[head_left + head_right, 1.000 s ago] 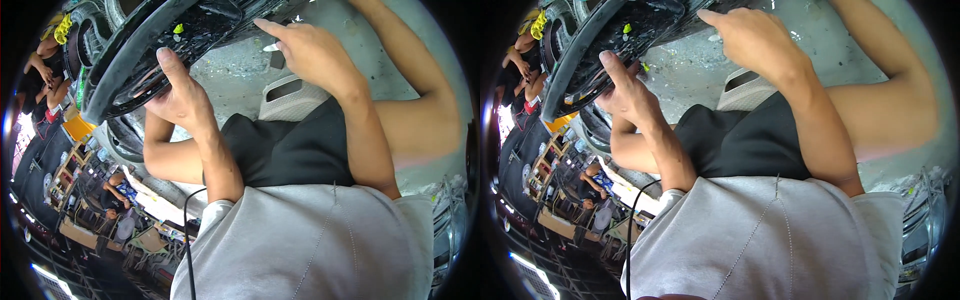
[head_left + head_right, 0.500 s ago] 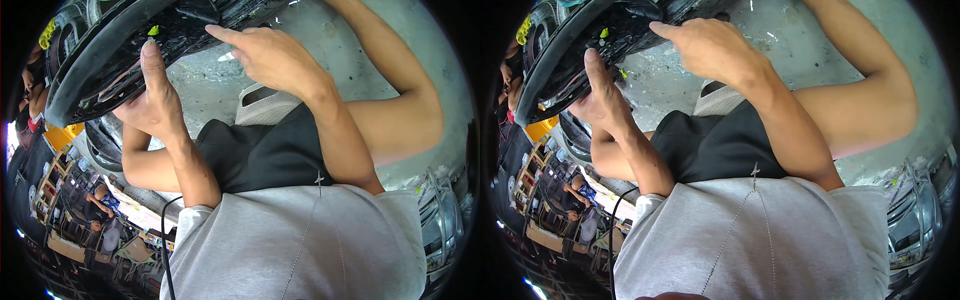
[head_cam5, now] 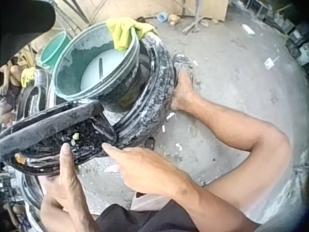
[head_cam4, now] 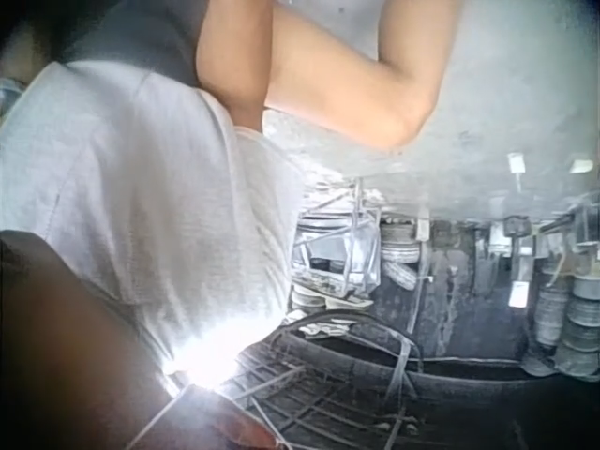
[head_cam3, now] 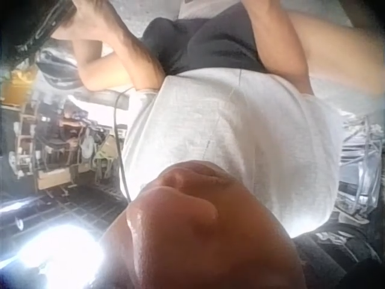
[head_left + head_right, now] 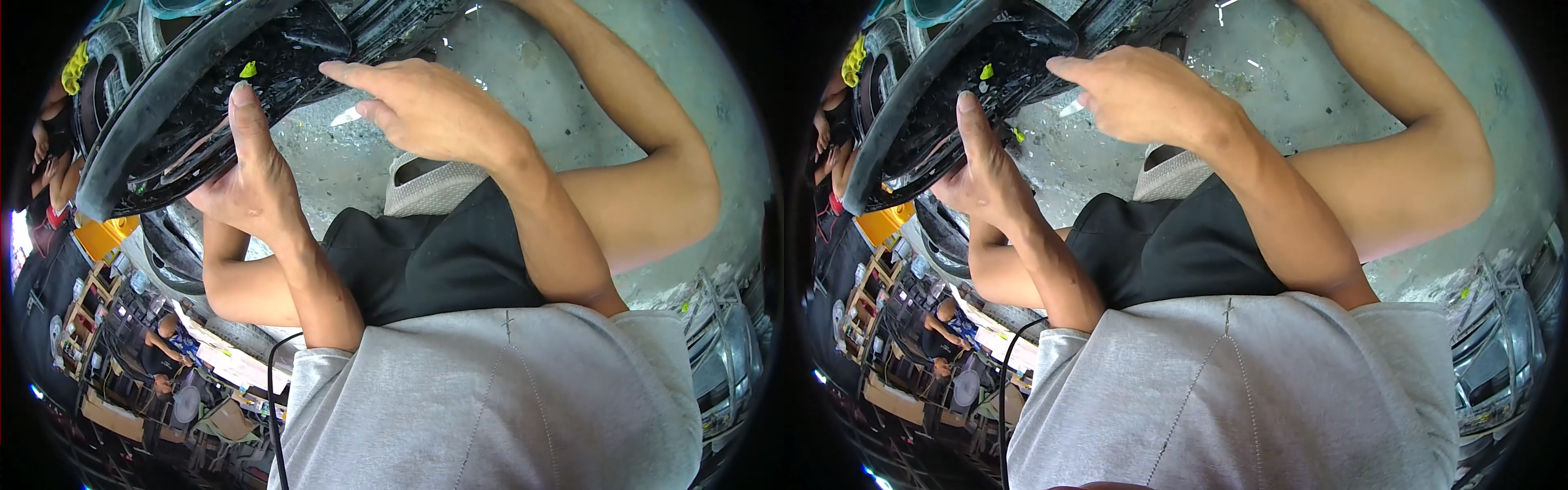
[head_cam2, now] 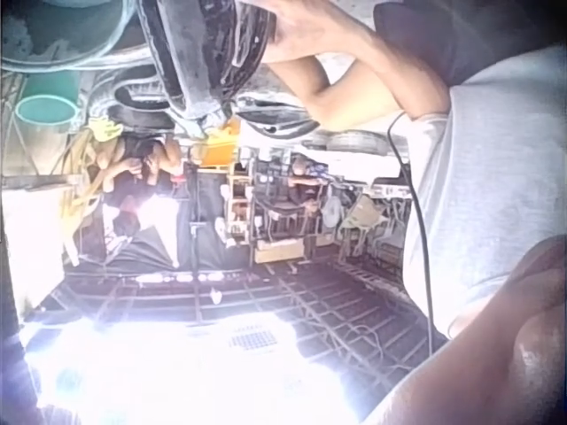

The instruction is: Cleaning or scraping residue from a black plastic vehicle part using a small tool.

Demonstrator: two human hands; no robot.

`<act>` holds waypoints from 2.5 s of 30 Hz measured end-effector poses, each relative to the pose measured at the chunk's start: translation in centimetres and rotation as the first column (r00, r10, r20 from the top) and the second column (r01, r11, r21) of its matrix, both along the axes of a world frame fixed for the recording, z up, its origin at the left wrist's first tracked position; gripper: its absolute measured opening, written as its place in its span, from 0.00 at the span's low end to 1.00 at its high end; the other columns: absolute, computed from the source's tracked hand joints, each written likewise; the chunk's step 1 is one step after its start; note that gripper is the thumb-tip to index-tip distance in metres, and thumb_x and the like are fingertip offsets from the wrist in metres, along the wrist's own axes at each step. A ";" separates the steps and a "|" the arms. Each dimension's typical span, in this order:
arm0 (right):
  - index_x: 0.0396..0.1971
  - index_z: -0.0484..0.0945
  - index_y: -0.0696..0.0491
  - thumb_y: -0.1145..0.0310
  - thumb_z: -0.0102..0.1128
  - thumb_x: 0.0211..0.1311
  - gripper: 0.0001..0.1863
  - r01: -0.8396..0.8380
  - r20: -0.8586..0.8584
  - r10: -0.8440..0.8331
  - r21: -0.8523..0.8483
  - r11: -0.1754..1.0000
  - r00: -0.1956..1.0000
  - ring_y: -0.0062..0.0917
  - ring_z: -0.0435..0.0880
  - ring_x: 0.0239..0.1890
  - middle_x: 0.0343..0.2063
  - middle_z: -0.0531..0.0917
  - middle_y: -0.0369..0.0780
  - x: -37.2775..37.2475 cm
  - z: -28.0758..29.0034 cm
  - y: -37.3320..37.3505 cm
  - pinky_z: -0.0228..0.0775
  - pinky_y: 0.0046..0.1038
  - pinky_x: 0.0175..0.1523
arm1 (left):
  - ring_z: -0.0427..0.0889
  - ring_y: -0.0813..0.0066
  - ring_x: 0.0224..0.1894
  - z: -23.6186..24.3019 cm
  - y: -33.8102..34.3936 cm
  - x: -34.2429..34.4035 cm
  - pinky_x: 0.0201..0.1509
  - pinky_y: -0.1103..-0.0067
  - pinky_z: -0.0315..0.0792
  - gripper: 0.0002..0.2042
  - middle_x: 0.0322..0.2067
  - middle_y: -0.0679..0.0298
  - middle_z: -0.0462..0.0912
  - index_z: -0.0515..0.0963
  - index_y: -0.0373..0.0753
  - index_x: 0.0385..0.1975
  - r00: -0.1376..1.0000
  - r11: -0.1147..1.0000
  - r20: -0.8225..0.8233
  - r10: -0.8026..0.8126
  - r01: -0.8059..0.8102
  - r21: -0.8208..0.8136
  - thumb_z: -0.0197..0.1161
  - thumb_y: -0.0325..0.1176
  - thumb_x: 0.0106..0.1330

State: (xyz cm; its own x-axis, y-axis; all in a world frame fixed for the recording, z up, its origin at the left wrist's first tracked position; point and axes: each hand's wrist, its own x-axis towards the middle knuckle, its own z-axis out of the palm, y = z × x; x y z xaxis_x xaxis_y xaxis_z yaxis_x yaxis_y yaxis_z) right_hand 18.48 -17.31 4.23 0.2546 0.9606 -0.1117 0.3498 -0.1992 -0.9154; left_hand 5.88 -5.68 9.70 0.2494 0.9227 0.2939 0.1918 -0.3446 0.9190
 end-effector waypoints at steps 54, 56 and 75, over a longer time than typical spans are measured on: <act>0.62 0.76 0.61 0.76 0.70 0.60 0.28 0.557 -0.284 -0.489 0.551 0.621 0.825 0.38 0.90 0.48 0.46 0.86 0.54 -2.4 -1.1 4.1 0.81 0.31 0.48 | 0.86 0.65 0.46 -2.9 -3.5 -5.5 0.56 0.71 0.79 0.25 0.48 0.46 0.85 0.69 0.24 0.54 0.968 0.987 -0.250 0.034 -0.071 -0.141 0.73 0.32 0.66; 0.59 0.78 0.61 0.79 0.70 0.59 0.26 0.587 -0.268 -0.554 0.596 0.548 0.788 0.35 0.89 0.44 0.44 0.87 0.52 -2.5 -1.1 4.0 0.80 0.29 0.44 | 0.86 0.66 0.46 -3.3 -4.0 -5.3 0.55 0.73 0.80 0.25 0.48 0.46 0.85 0.69 0.26 0.52 0.988 0.986 -0.153 0.019 -0.044 -0.160 0.75 0.31 0.64; 0.56 0.81 0.65 0.73 0.67 0.63 0.22 0.264 0.274 -0.675 0.771 0.580 0.685 0.24 0.82 0.33 0.40 0.87 0.48 -0.5 3.1 -1.2 0.74 0.23 0.39 | 0.88 0.50 0.49 -5.2 -5.7 -4.9 0.55 0.64 0.84 0.28 0.55 0.39 0.79 0.68 0.29 0.53 0.924 0.886 0.336 -0.183 0.303 -0.351 0.78 0.31 0.60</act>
State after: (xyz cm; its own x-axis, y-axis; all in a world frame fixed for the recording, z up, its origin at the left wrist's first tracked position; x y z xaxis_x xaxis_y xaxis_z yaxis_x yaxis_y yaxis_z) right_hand 18.00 -18.54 7.34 0.5034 0.4363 0.7457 0.8087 0.0659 -0.5845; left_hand 1.01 -11.40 4.49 0.4416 0.8971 0.0163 -0.1416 0.0517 0.9886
